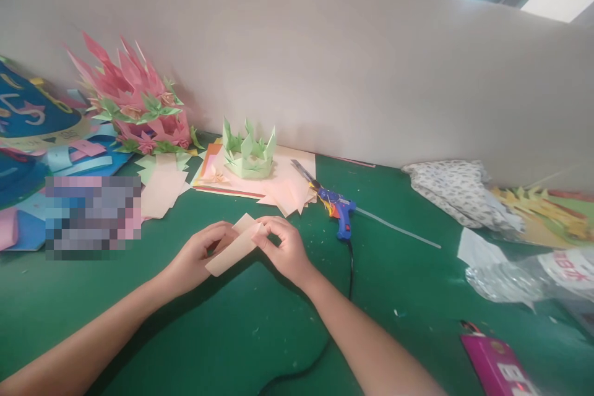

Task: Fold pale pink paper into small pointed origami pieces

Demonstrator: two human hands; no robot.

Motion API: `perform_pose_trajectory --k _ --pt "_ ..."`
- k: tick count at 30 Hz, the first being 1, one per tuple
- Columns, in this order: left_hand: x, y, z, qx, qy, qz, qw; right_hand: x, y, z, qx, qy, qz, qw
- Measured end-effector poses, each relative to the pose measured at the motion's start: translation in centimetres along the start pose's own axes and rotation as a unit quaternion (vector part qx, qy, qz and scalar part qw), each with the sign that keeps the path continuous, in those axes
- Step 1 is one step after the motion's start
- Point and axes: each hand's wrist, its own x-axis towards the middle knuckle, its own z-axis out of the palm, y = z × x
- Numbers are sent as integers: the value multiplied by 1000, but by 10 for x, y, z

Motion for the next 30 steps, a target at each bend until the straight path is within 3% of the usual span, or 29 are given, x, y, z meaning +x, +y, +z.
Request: perform_pose_trajectory --k 4,11,15,19,23,30 --pt "2 6 -4 -29 -32 -55 998 0 1 1 -8 -13 15 1000" --pt "1 5 -4 -15 -24 -135 990 -2 4 5 -44 -13 10 999" --pt "2 1 1 -46 -17 -124 991 -1 8 7 102 11 73 992" --pt "3 -1 6 -123 48 -96 987 1 6 8 305 -51 146 940" --pt "3 -2 9 -155 72 -95 981 0 2 8 318 -117 173 925" --pt "1 0 12 -184 87 -151 967 -2 4 11 287 -89 221 928"
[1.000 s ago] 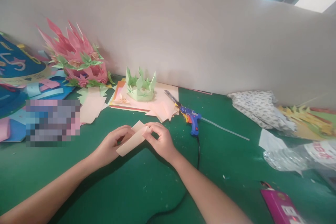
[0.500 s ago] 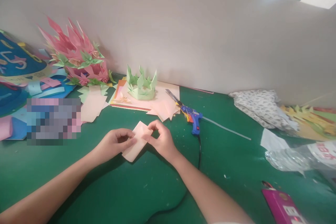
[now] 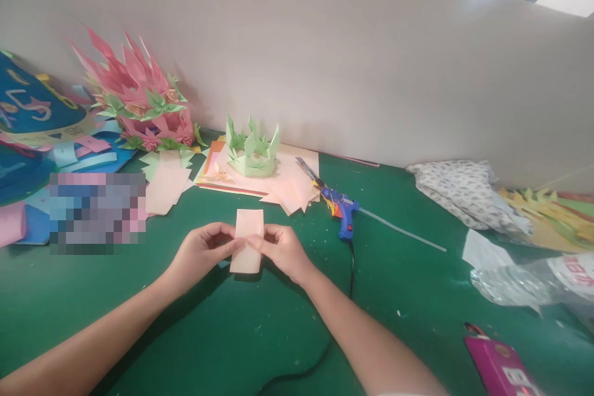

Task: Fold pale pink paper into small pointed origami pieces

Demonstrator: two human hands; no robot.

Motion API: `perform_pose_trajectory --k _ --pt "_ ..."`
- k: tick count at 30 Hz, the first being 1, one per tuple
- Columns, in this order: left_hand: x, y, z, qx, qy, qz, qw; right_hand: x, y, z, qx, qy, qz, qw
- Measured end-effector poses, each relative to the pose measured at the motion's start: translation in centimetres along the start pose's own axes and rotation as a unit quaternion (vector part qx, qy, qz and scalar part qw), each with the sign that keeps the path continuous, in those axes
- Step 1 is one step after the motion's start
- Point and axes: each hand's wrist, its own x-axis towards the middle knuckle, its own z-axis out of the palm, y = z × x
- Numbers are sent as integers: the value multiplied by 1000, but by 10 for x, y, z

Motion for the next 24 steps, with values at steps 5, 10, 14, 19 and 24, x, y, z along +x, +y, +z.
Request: perform_pose_trajectory --k 5,10,14,19,24 --pt "-1 2 1 -81 9 11 997 0 -2 3 2 11 -1 1000" --pt "-1 2 3 -105 22 13 994 -1 -4 4 3 13 1 1000" --pt "-1 2 3 -105 23 9 994 0 -3 2 -7 10 1 1000" --pt "-1 2 3 -104 20 2 994 0 -3 1 -14 7 4 1000" --pt "0 4 2 -97 21 4 995 0 -4 2 -20 8 9 1000"
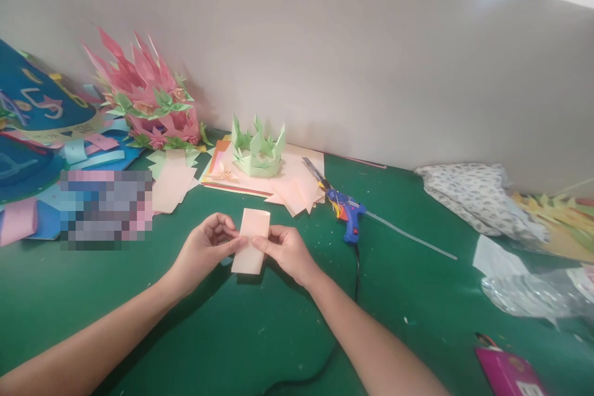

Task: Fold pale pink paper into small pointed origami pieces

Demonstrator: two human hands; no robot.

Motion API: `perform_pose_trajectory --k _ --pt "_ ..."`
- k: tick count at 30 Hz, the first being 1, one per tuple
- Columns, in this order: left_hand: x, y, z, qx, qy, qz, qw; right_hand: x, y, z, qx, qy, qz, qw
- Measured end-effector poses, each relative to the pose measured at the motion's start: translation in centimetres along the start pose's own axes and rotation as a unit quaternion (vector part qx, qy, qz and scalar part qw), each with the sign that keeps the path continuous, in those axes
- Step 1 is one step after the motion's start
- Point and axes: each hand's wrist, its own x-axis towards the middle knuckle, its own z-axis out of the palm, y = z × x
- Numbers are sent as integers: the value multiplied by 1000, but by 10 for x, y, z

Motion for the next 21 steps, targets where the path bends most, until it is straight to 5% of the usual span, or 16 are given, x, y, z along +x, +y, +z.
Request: perform_pose_trajectory --k 21 --pt "-3 -1 -1 70 -18 37 997 0 1 4 20 41 13 999"
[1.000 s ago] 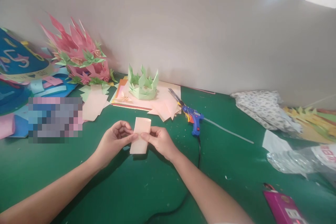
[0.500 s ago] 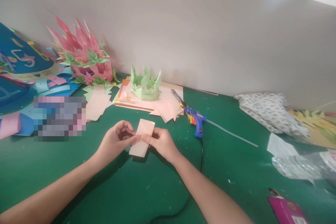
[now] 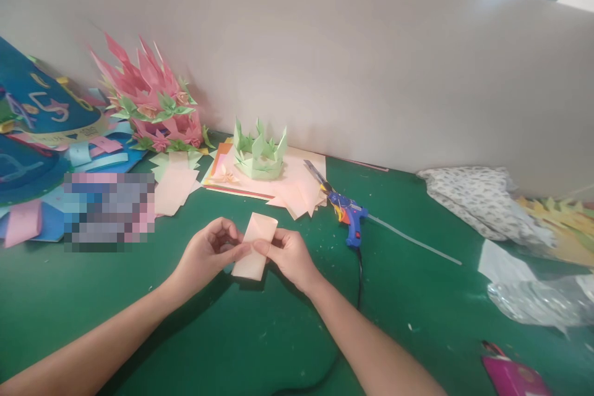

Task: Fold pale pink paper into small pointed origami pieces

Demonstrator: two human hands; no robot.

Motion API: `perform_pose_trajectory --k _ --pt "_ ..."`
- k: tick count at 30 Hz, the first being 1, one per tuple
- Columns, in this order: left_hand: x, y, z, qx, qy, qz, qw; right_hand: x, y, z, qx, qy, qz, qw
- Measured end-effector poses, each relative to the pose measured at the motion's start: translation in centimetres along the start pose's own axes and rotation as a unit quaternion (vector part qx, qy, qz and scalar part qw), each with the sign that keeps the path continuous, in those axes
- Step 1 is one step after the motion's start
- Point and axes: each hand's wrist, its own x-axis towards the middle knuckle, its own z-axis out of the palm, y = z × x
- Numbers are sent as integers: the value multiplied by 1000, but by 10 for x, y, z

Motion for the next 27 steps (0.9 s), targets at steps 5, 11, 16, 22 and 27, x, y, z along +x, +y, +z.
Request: perform_pose_trajectory --k 5,11,16,22,27 --pt "0 0 0 27 13 14 999 0 0 0 -9 -2 -1 1000" --pt "1 2 -2 60 3 29 998 0 0 1 -11 -13 -5 1000" --pt "2 5 -3 83 -15 55 995 1 0 -1 -31 -12 -19 999" --pt "1 1 -5 91 -17 31 995 1 1 -2 -29 -19 -17 999" --pt "3 1 -8 125 -32 32 991 1 -1 -3 -32 5 -31 999"
